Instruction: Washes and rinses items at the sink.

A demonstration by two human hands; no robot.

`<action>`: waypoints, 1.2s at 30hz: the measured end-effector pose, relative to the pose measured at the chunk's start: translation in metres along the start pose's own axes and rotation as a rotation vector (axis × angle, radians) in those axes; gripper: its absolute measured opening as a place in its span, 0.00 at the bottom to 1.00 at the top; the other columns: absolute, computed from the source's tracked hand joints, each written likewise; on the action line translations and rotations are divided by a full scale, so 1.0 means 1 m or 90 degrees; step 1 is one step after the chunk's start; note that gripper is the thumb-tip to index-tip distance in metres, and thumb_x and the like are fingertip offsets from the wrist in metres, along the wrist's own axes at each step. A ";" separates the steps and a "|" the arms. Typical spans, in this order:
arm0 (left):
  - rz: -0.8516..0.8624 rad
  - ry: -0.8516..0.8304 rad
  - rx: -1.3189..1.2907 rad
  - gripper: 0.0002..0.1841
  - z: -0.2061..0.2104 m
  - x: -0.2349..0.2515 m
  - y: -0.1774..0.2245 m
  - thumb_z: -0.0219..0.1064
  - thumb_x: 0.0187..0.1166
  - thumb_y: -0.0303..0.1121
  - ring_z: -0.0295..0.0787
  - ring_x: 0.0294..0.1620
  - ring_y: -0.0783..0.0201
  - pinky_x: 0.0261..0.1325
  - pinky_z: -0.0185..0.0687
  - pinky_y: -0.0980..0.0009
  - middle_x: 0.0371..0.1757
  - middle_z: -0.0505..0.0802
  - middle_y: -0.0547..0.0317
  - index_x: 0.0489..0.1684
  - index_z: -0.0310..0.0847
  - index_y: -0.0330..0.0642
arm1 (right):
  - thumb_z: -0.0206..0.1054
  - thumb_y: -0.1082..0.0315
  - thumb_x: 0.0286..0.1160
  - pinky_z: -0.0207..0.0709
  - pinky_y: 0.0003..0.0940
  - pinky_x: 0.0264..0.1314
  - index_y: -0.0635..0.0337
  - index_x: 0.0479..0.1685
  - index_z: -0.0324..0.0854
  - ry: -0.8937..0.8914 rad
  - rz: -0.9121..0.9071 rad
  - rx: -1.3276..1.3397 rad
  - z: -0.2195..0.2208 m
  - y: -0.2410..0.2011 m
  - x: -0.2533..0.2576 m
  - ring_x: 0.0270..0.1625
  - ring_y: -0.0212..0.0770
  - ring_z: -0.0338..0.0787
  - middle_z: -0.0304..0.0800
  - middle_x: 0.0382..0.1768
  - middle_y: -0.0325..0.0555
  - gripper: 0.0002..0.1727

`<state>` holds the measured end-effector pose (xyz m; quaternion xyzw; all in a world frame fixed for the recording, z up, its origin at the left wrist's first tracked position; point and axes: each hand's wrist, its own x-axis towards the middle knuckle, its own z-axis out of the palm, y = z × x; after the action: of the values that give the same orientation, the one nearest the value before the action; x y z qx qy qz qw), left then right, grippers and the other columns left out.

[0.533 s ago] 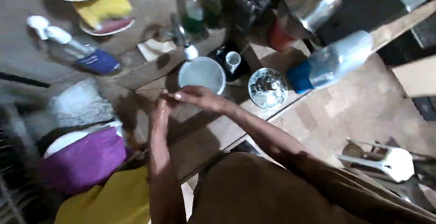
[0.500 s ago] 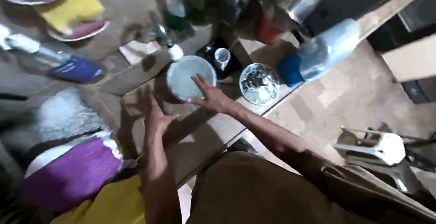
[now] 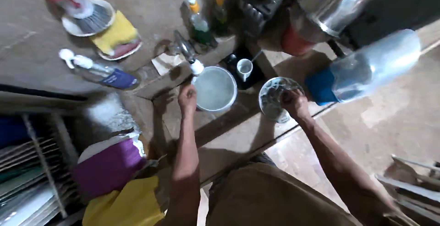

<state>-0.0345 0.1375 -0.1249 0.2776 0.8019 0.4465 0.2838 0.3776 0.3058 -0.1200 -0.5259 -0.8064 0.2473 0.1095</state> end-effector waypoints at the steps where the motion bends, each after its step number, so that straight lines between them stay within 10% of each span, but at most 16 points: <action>1: 0.007 0.035 -0.021 0.20 -0.005 0.026 0.005 0.60 0.88 0.33 0.85 0.69 0.53 0.71 0.83 0.53 0.71 0.86 0.43 0.74 0.77 0.35 | 0.83 0.66 0.60 0.81 0.70 0.57 0.58 0.63 0.87 0.001 -0.012 0.000 -0.001 -0.009 0.001 0.57 0.66 0.88 0.86 0.60 0.65 0.27; 6: -0.014 0.079 -0.053 0.27 -0.025 0.131 0.044 0.54 0.91 0.34 0.84 0.72 0.51 0.69 0.85 0.52 0.86 0.73 0.44 0.90 0.61 0.45 | 0.84 0.63 0.58 0.83 0.62 0.61 0.61 0.59 0.87 -0.043 -0.168 0.056 0.024 -0.108 0.021 0.57 0.61 0.90 0.89 0.57 0.62 0.27; 14: -0.107 -0.092 -0.071 0.23 -0.035 0.201 0.045 0.48 0.95 0.40 0.91 0.54 0.52 0.50 0.90 0.55 0.77 0.80 0.44 0.88 0.62 0.53 | 0.88 0.67 0.53 0.86 0.59 0.53 0.60 0.71 0.81 -0.116 -0.255 0.125 0.107 -0.215 0.092 0.51 0.60 0.91 0.86 0.58 0.62 0.38; 18: -0.060 -0.020 0.143 0.27 -0.036 0.212 0.031 0.48 0.92 0.54 0.81 0.76 0.46 0.78 0.72 0.43 0.76 0.85 0.44 0.80 0.75 0.48 | 0.85 0.60 0.56 0.86 0.55 0.63 0.68 0.68 0.81 -0.105 -0.212 0.128 0.142 -0.246 0.126 0.57 0.56 0.92 0.90 0.57 0.61 0.37; 26: -0.210 0.213 -0.204 0.28 -0.018 0.071 -0.032 0.52 0.92 0.52 0.89 0.60 0.54 0.62 0.87 0.53 0.69 0.87 0.46 0.82 0.72 0.44 | 0.86 0.60 0.53 0.86 0.55 0.59 0.70 0.51 0.85 -0.150 -0.216 0.110 0.151 -0.253 0.127 0.52 0.55 0.92 0.89 0.52 0.60 0.29; 36: -0.389 0.105 -0.536 0.28 0.024 -0.018 -0.057 0.44 0.94 0.54 0.91 0.57 0.59 0.59 0.88 0.59 0.65 0.91 0.52 0.79 0.72 0.45 | 0.86 0.57 0.55 0.86 0.54 0.57 0.68 0.49 0.85 -0.177 -0.197 0.142 0.152 -0.246 0.122 0.48 0.52 0.93 0.91 0.46 0.58 0.28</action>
<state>-0.0163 0.1123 -0.1818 -0.1430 0.6170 0.6474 0.4238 0.0641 0.2933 -0.1339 -0.3412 -0.8525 0.3852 0.0918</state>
